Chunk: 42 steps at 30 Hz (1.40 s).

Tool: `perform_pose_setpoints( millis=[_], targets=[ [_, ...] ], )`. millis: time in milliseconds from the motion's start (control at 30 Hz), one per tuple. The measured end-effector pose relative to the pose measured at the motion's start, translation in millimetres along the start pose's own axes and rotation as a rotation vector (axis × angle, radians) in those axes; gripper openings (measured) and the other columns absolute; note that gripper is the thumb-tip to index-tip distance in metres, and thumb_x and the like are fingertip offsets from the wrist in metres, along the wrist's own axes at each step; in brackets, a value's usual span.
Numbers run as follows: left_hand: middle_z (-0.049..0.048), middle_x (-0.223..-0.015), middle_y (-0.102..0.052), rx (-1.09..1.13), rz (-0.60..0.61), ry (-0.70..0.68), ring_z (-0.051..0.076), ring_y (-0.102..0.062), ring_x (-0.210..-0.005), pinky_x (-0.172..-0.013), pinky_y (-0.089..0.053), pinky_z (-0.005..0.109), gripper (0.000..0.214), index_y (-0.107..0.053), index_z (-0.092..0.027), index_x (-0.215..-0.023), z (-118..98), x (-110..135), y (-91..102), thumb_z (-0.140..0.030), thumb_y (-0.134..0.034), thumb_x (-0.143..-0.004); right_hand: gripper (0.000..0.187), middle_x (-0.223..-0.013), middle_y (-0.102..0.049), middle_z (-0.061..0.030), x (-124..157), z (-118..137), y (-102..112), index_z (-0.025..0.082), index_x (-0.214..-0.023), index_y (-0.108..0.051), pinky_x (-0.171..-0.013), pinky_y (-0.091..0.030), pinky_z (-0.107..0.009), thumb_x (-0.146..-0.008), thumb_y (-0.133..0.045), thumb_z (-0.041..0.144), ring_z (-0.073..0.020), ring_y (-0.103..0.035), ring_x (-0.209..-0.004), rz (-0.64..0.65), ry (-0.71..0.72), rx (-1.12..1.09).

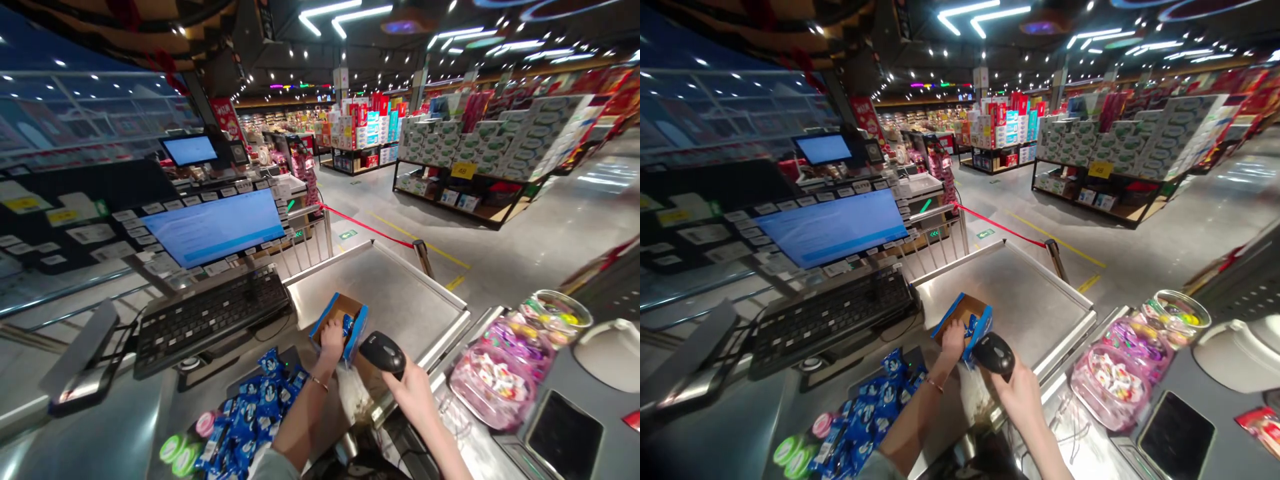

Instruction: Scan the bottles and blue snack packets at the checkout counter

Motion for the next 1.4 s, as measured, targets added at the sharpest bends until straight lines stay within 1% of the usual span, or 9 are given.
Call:
perform_pose_setpoints(
  millis=[100, 200, 267, 333, 533, 700, 967, 1133, 1400],
  targets=[
    [0.0139, -0.115, -0.054, 0.141, -0.159, -0.061, 0.024, -0.054, -0.11, -0.094, -0.043, 0.038, 0.046, -0.046, -0.016, -0.124, 4.9, 29.1, 19.2, -0.006, -0.046, -0.079, 0.037, -0.085, -0.072, -0.0049, -0.2, 3.3, -7.3, 0.018, -0.113, -0.057, -0.07, -0.05, -0.03, -0.08, -0.049, 0.032, -0.0231, -0.069, -0.082, 0.032, 0.016, 0.024],
    [0.0091, -0.116, -0.054, 0.532, -0.344, -0.131, 0.022, -0.054, -0.11, -0.096, -0.044, 0.037, 0.054, -0.043, -0.02, -0.128, 14.1, 59.8, 39.6, -0.012, -0.056, -0.076, 0.038, -0.087, -0.072, -0.0053, 1.2, 8.4, -14.9, 0.017, -0.114, -0.056, -0.068, -0.05, -0.028, -0.081, -0.048, 0.033, -0.0232, -0.069, -0.083, 0.085, 0.042, 0.032],
    [0.0075, -0.116, -0.055, 0.738, -0.416, -0.093, 0.021, -0.055, -0.108, -0.095, -0.044, 0.037, 0.05, -0.047, -0.022, -0.122, 22.8, 76.0, 48.4, -0.018, -0.061, -0.075, 0.039, -0.087, -0.072, -0.0062, 3.2, 11.8, -19.7, 0.016, -0.114, -0.056, -0.067, -0.049, -0.028, -0.081, -0.048, 0.033, -0.0236, -0.069, -0.083, 0.118, 0.056, 0.041],
    [0.0073, -0.116, -0.056, 0.82, -0.473, -0.028, 0.022, -0.055, -0.109, -0.096, -0.044, 0.038, 0.046, -0.05, -0.021, -0.117, 30.7, 88.3, 53.7, -0.021, -0.064, -0.073, 0.039, -0.085, -0.072, -0.0065, 6.0, 15.1, -23.9, 0.015, -0.114, -0.057, -0.065, -0.049, -0.028, -0.08, -0.048, 0.033, -0.0239, -0.069, -0.081, 0.139, 0.071, 0.062],
    [0.0081, -0.117, -0.057, 0.685, -0.583, -0.051, 0.024, -0.051, -0.113, -0.099, -0.041, 0.044, 0.046, -0.049, -0.021, -0.119, 41.3, 109.3, 57.8, -0.013, -0.059, -0.074, 0.038, -0.085, -0.072, -0.0065, 15.3, 27.1, -32.5, 0.016, -0.112, -0.06, -0.067, -0.049, -0.028, -0.08, -0.048, 0.034, -0.0235, -0.069, -0.082, 0.173, 0.145, 0.063],
    [0.0094, -0.12, -0.055, 0.597, -0.588, -0.095, 0.024, -0.049, -0.115, -0.101, -0.039, 0.046, 0.047, -0.045, -0.021, -0.123, 43.6, 117.9, 55.6, -0.01, -0.053, -0.078, 0.039, -0.086, -0.073, -0.0064, 18.7, 30.8, -34.1, 0.017, -0.113, -0.059, -0.067, -0.05, -0.028, -0.079, -0.049, 0.032, -0.0236, -0.069, -0.081, 0.182, 0.145, 0.047],
    [0.0089, -0.117, -0.056, 0.602, -0.599, -0.068, 0.023, -0.051, -0.112, -0.098, -0.041, 0.045, 0.043, -0.046, -0.021, -0.12, 45.0, 125.4, 61.5, -0.011, -0.052, -0.079, 0.04, -0.091, -0.072, -0.0066, 21.6, 32.4, -34.4, 0.017, -0.114, -0.059, -0.069, -0.05, -0.028, -0.077, -0.049, 0.029, -0.0232, -0.068, -0.084, 0.175, 0.152, 0.037],
    [0.0093, -0.118, -0.055, 0.6, -0.597, -0.067, 0.023, -0.05, -0.112, -0.097, -0.042, 0.044, 0.045, -0.045, -0.02, -0.121, 46.1, 126.6, 63.6, -0.011, -0.054, -0.078, 0.041, -0.092, -0.072, -0.0076, 21.5, 33.3, -37.2, 0.016, -0.116, -0.058, -0.07, -0.05, -0.029, -0.079, -0.047, 0.031, -0.0242, -0.068, -0.087, 0.222, 0.138, 0.036],
    [0.0092, -0.116, -0.055, 0.593, -0.597, -0.057, 0.024, -0.051, -0.111, -0.098, -0.041, 0.046, 0.047, -0.045, -0.021, -0.122, 49.1, 125.7, 60.8, -0.009, -0.053, -0.078, 0.043, -0.092, -0.073, -0.0073, 20.5, 31.7, -39.2, 0.017, -0.117, -0.058, -0.07, -0.05, -0.029, -0.078, -0.049, 0.032, -0.0246, -0.068, -0.087, 0.214, 0.141, 0.046]
  ],
)
Point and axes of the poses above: each hand's wrist, its own x-axis away from the middle knuckle, its own y-axis out of the back of the hand, z = x × y, the point moved 4 cm from there along -x, towards the middle knuckle
